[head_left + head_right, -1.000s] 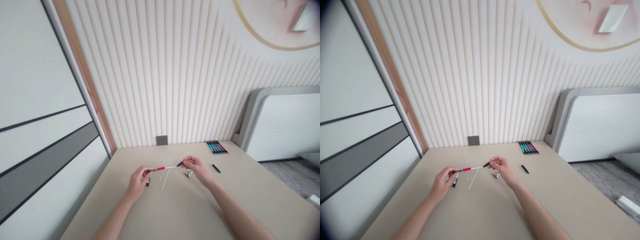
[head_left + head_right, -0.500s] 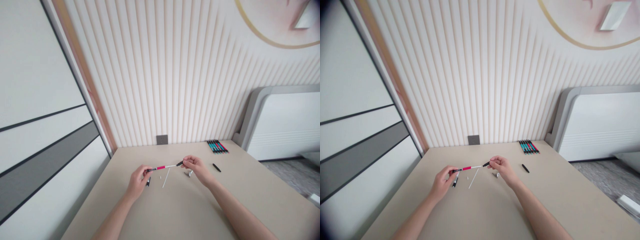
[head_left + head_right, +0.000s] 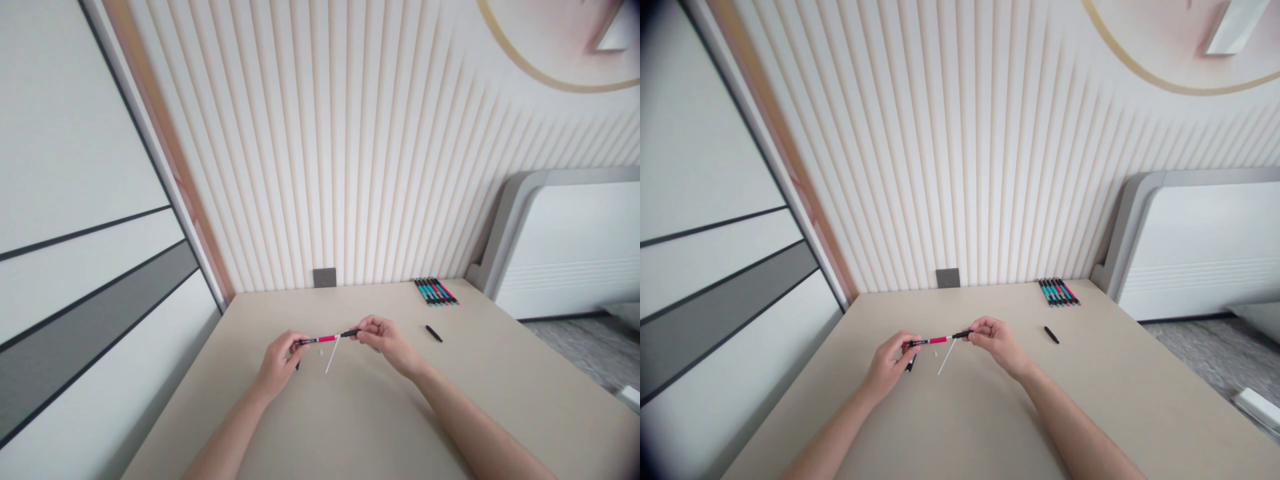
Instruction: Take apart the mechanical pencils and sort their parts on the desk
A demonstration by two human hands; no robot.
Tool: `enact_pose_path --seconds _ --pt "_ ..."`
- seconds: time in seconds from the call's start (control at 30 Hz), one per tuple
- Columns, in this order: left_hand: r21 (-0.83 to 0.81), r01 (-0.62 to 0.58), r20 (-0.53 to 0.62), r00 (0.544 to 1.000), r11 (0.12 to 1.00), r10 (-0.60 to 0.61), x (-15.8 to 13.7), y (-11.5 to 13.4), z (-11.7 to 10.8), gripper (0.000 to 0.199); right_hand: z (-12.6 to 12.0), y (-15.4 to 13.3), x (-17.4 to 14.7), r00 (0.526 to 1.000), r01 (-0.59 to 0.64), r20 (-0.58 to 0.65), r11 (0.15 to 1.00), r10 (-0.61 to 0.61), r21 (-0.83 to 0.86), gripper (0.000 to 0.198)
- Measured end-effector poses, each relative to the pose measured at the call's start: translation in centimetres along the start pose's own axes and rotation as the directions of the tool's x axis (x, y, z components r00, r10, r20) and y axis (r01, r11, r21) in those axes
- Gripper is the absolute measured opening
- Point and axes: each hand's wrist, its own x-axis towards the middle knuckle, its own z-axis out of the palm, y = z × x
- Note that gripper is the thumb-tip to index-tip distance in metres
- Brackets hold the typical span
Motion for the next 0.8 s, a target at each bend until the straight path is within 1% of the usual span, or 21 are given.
enact_pose_path --seconds 0.23,0.37,0.47,0.53,0.67,0.8 --pt "-0.013 -0.007 0.066 0.998 1.000 0.008 -0.19 -0.43 0.35 0.013 0.59 0.43 0.00 0.998 0.019 0.063 1.000 -0.019 0.006 0.030" --pt "-0.022 0.001 0.112 0.994 1.000 0.002 -0.23 -0.40 0.47 0.014 0.68 0.65 0.06 0.997 0.031 0.073 1.000 -0.031 -0.003 0.029" --pt "-0.019 0.017 0.155 0.988 1.000 -0.014 -0.22 -0.20 0.61 0.016 0.77 0.72 0.11 0.997 0.068 0.042 0.997 -0.067 -0.026 0.027" --pt "-0.015 0.032 0.168 0.985 0.999 -0.029 -0.20 -0.02 0.65 0.018 0.77 0.79 0.14 0.996 0.094 0.011 0.993 -0.094 -0.075 0.027" --pt "-0.007 0.081 0.163 0.983 0.997 -0.079 -0.16 0.28 0.55 0.019 0.43 0.95 0.19 0.986 0.123 -0.080 0.963 -0.146 -0.240 0.027" --pt "-0.014 0.119 0.156 0.981 0.993 -0.116 -0.12 0.49 0.40 0.022 0.05 0.71 0.22 0.972 0.133 -0.149 0.945 -0.183 -0.298 0.028"
